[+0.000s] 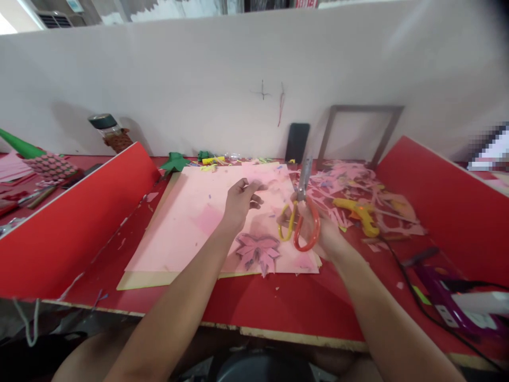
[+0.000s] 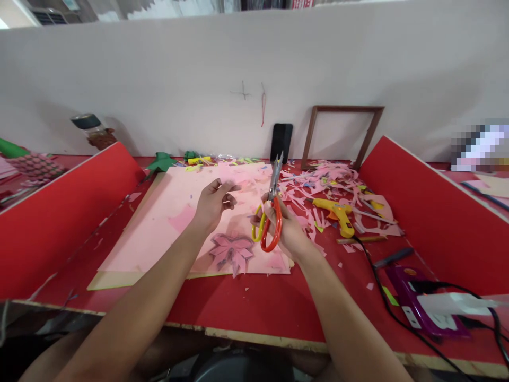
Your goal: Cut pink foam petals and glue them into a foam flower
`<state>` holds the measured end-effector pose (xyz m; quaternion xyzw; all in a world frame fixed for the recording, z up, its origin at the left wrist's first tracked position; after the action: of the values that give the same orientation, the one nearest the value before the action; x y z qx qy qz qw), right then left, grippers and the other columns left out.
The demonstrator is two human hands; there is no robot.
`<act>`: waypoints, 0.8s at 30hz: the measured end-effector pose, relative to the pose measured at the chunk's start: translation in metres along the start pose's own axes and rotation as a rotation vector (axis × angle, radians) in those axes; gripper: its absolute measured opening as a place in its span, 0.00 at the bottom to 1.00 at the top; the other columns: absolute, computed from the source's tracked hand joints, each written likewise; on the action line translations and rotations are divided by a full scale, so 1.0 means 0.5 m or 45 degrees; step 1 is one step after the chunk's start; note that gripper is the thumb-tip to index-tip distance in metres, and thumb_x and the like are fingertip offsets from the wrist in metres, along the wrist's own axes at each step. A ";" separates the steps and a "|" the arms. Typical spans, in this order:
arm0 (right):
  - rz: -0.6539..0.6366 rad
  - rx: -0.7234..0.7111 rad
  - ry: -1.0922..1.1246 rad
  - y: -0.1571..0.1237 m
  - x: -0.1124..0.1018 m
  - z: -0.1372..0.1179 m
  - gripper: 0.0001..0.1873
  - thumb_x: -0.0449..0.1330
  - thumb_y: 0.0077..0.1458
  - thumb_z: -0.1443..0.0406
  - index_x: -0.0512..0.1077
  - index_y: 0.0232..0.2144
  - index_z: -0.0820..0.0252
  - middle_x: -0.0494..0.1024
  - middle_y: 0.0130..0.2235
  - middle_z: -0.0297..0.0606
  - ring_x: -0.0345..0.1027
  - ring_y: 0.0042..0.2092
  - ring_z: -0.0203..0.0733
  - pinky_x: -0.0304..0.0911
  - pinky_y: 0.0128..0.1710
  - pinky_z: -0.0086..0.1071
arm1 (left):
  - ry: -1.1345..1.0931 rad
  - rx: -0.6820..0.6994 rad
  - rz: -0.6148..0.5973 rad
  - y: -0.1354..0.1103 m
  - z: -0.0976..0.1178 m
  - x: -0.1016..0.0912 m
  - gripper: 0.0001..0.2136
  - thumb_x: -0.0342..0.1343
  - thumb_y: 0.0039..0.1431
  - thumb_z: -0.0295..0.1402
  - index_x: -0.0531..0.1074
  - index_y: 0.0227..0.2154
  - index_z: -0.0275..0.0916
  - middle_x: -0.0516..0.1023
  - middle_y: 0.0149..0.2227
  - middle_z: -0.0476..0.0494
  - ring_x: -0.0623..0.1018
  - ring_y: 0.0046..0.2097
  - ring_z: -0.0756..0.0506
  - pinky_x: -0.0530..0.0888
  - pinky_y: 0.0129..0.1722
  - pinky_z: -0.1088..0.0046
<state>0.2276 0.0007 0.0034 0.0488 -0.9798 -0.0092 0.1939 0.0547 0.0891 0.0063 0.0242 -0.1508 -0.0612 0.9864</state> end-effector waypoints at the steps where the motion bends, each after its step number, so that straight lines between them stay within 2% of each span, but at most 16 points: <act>1: -0.001 -0.016 -0.060 -0.002 0.002 -0.002 0.23 0.67 0.52 0.47 0.67 0.41 0.51 0.76 0.32 0.31 0.76 0.37 0.42 0.74 0.41 0.39 | 0.006 0.003 0.007 -0.001 0.001 0.000 0.18 0.69 0.48 0.43 0.66 0.28 0.39 0.77 0.33 0.47 0.71 0.21 0.55 0.68 0.20 0.79; 5: -0.085 0.013 -0.480 -0.007 0.011 -0.002 0.21 0.66 0.53 0.48 0.67 0.35 0.55 0.70 0.23 0.28 0.69 0.24 0.36 0.70 0.25 0.30 | -0.031 -0.003 0.037 -0.002 -0.001 -0.001 0.17 0.69 0.48 0.43 0.68 0.26 0.38 0.71 0.28 0.52 0.67 0.20 0.56 0.66 0.18 0.79; 9: -0.049 0.199 -0.672 -0.003 0.014 0.009 0.20 0.64 0.53 0.48 0.65 0.34 0.56 0.67 0.20 0.25 0.61 0.16 0.33 0.59 0.14 0.26 | -0.076 0.020 0.063 0.001 -0.003 -0.004 0.17 0.67 0.49 0.45 0.69 0.29 0.38 0.76 0.33 0.48 0.70 0.21 0.55 0.70 0.20 0.77; 12: 0.031 0.235 -0.736 0.001 0.014 0.015 0.19 0.62 0.53 0.48 0.66 0.33 0.56 0.68 0.20 0.27 0.61 0.15 0.34 0.56 0.12 0.25 | -0.122 0.053 0.102 0.002 -0.002 -0.007 0.17 0.67 0.49 0.44 0.67 0.31 0.39 0.79 0.36 0.45 0.72 0.23 0.54 0.72 0.24 0.77; 15: 0.020 0.211 -0.823 0.000 0.014 0.017 0.17 0.62 0.54 0.49 0.66 0.33 0.55 0.68 0.21 0.27 0.62 0.16 0.34 0.58 0.13 0.26 | -0.172 0.042 0.117 0.000 -0.002 -0.005 0.18 0.68 0.48 0.42 0.64 0.29 0.40 0.79 0.34 0.47 0.74 0.24 0.54 0.72 0.24 0.78; 18: 0.006 0.163 -0.891 -0.004 0.014 0.019 0.16 0.60 0.57 0.50 0.65 0.31 0.55 0.67 0.22 0.27 0.63 0.17 0.35 0.60 0.14 0.26 | -0.187 0.017 0.087 -0.004 -0.005 0.002 0.18 0.69 0.48 0.41 0.63 0.28 0.39 0.78 0.36 0.48 0.76 0.27 0.52 0.72 0.23 0.79; 24: 0.046 0.022 -0.863 -0.002 0.008 0.034 0.19 0.56 0.61 0.48 0.62 0.28 0.55 0.64 0.21 0.27 0.61 0.18 0.34 0.60 0.14 0.26 | -0.192 -0.046 0.003 -0.012 -0.008 0.018 0.20 0.69 0.47 0.40 0.61 0.26 0.39 0.79 0.37 0.45 0.82 0.32 0.46 0.77 0.28 0.74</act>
<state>0.2177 -0.0009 -0.0112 0.0271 -0.9892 -0.0132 -0.1431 0.0636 0.0820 0.0047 0.0016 -0.2236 -0.0646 0.9725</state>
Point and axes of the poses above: each hand's wrist, its own y-axis towards the middle knuckle, its own x-axis out of the palm, z = x × y, the point moved 1 cm from there along y, towards the middle knuckle
